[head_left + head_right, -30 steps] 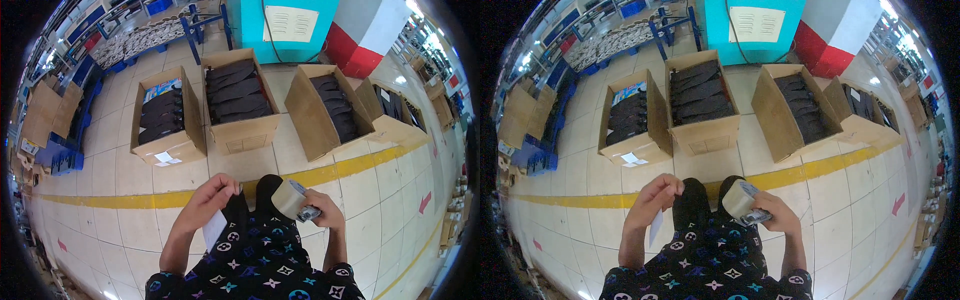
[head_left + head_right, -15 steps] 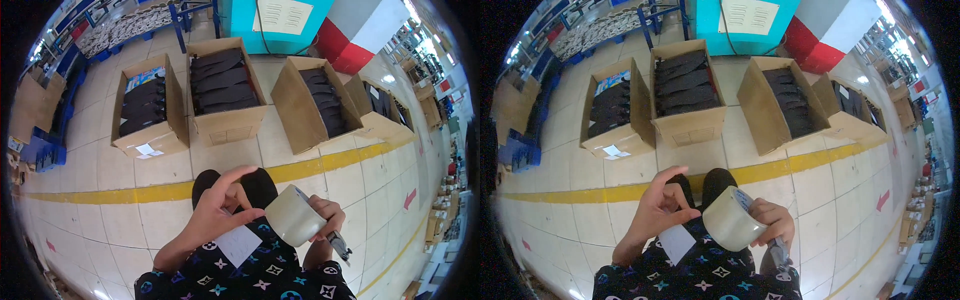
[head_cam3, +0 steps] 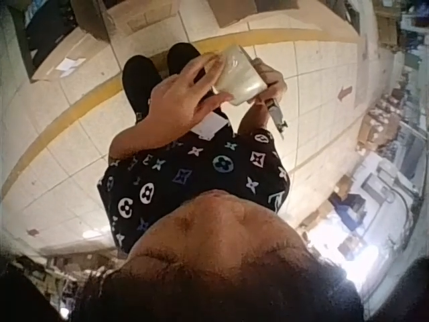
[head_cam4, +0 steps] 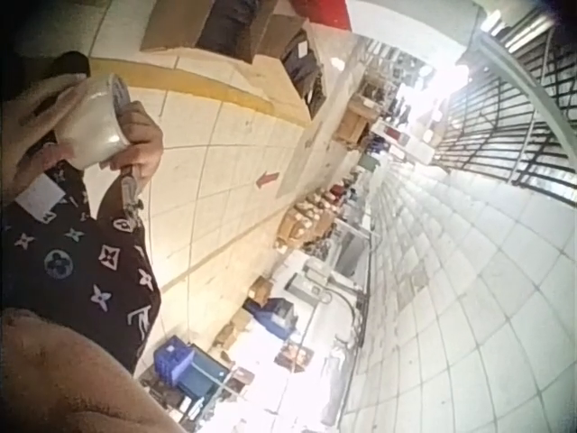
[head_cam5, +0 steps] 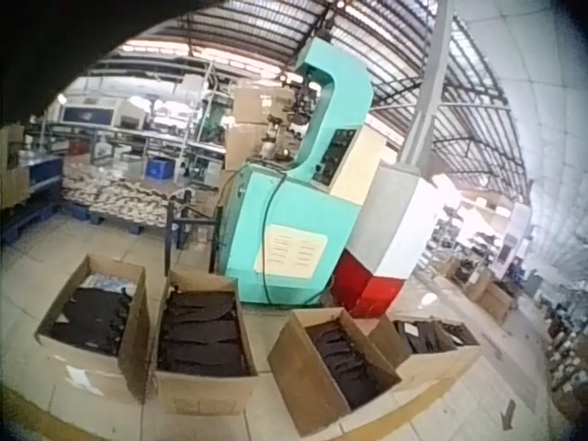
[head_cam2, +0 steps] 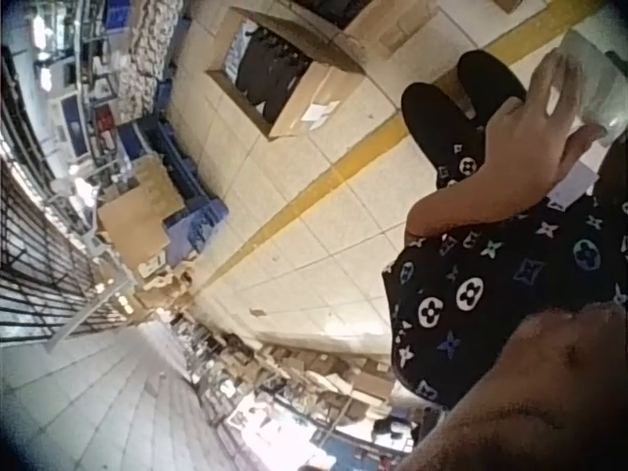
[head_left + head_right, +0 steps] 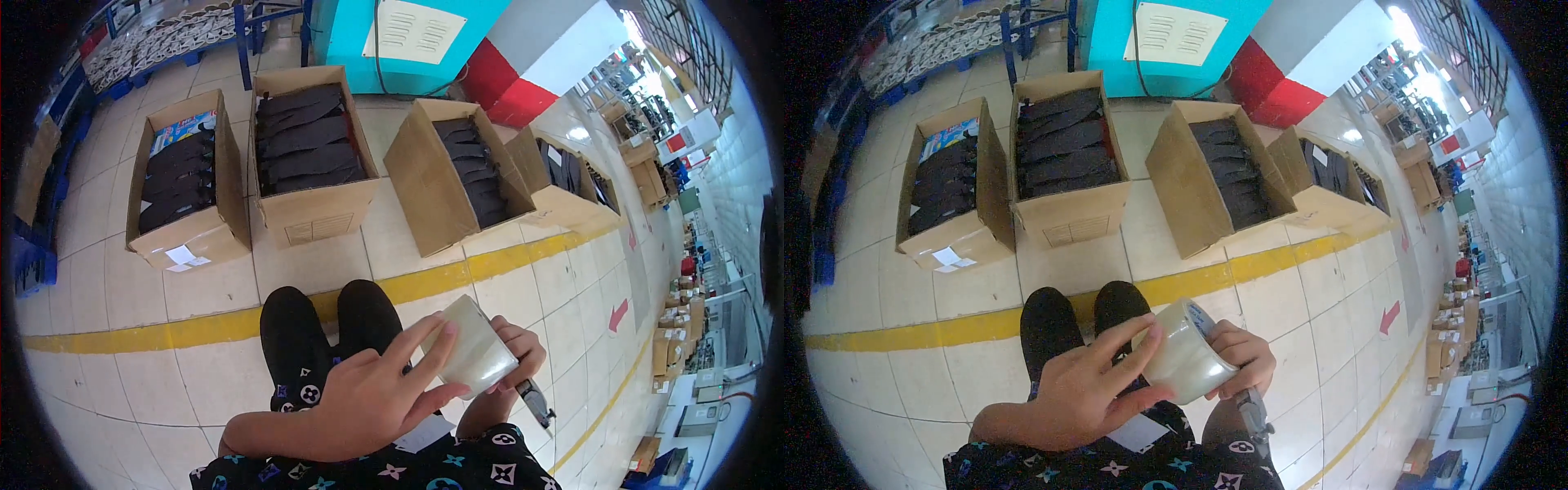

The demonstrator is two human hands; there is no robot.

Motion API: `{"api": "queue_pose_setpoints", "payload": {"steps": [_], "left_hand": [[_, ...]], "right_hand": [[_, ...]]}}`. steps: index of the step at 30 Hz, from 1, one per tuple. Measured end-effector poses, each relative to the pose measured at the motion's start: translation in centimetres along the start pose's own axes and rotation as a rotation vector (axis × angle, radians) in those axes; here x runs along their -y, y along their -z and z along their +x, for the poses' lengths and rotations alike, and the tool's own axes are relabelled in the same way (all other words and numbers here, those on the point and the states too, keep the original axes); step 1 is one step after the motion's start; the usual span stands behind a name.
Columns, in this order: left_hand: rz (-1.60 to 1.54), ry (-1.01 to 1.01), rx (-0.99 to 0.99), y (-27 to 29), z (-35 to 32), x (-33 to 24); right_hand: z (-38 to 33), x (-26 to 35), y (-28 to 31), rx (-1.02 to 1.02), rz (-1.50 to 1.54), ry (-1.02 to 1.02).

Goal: The recorder writes notes on small pieces of paper and then tapes them onto cardboard boxes containing shoe outsoles.

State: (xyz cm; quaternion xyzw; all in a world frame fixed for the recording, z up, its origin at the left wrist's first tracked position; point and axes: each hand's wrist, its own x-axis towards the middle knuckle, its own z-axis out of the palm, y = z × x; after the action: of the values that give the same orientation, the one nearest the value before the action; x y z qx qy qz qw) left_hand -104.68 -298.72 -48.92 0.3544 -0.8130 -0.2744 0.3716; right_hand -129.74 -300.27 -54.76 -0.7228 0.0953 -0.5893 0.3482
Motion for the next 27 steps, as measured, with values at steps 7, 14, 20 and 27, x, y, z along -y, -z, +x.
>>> {"api": "queue_pose_setpoints", "payload": {"steps": [7,14,20,27], "left_hand": [[0.047,-0.020,-0.022,-1.0,-0.9,0.7],[0.054,-0.002,0.013,-0.2,-1.5,1.6],[-0.405,0.406,0.030,0.5,0.1,1.6],[-0.659,0.401,0.100,-0.1,0.3,3.7]], "right_hand": [[0.6,1.3,0.3,0.125,-0.164,-0.068],[1.1,1.8,0.2,0.187,-0.193,-0.143],[0.9,1.1,0.4,0.274,-0.099,-0.172],[-0.2,0.3,-0.2,0.152,0.086,-0.050]]}}
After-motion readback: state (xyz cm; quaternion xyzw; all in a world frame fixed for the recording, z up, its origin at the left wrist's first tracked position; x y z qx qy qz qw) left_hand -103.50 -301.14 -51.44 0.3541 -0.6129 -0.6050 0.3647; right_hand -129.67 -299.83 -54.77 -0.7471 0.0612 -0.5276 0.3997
